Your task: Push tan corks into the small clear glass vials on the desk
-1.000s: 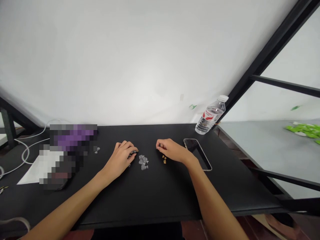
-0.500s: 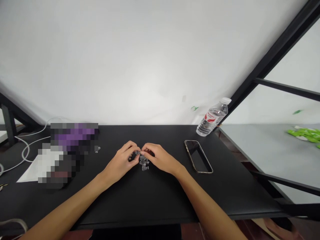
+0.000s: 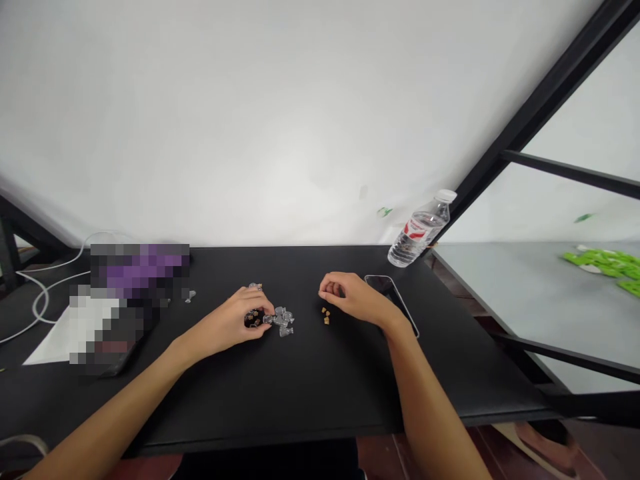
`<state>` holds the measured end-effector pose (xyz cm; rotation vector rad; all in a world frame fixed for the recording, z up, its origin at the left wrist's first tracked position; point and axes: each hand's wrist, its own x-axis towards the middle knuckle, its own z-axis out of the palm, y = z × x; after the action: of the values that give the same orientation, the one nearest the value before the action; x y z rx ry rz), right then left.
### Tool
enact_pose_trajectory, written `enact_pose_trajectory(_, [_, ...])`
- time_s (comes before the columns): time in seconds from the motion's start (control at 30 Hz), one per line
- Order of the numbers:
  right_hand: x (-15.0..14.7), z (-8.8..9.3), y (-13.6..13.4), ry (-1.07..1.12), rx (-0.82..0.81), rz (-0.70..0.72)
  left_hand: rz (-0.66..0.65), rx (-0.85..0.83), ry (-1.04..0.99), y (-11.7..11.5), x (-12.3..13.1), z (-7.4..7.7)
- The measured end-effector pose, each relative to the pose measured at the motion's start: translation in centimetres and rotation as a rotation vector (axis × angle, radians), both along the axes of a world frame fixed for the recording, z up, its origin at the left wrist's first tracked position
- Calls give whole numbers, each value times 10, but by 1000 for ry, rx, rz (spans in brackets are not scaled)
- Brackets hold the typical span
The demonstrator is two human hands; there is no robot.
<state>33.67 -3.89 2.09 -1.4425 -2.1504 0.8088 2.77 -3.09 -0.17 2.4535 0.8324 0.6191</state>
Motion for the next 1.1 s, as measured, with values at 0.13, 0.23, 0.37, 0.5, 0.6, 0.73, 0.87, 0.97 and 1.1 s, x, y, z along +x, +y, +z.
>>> enact_pose_trajectory(0.13, [14, -2, 1, -31, -73, -21, -65, -47, 55, -3, 0, 3])
enact_pose_trajectory(0.23, [17, -4, 1, -60, -99, -28, -100, -68, 68, -4, 1, -1])
enact_pose_trajectory(0.37, [20, -7, 2, -86, -170, 5, -110, -88, 60, -3, 2, -3])
enact_pose_trajectory(0.5, [22, -9, 1, -84, -200, 49, -112, -69, 63, -1, 2, -2])
enact_pose_trajectory(0.6, [22, -8, 0, -79, -234, 76, -96, -68, 53, -1, 2, -1])
enact_pose_trajectory(0.73, [23, -4, -2, -70, -270, 91, -15, -21, 30, 0, 1, 2])
enact_pose_trajectory(0.87, [24, -1, -3, -72, -288, 87, 138, 83, 48, 6, -1, 1])
enact_pose_trajectory(0.97, [23, -2, -3, -82, -298, 79, 242, 152, 64, 11, -5, -3])
enact_pose_trajectory(1.1, [22, -2, -2, -83, -290, 54, 274, 194, 94, 15, -9, -10])
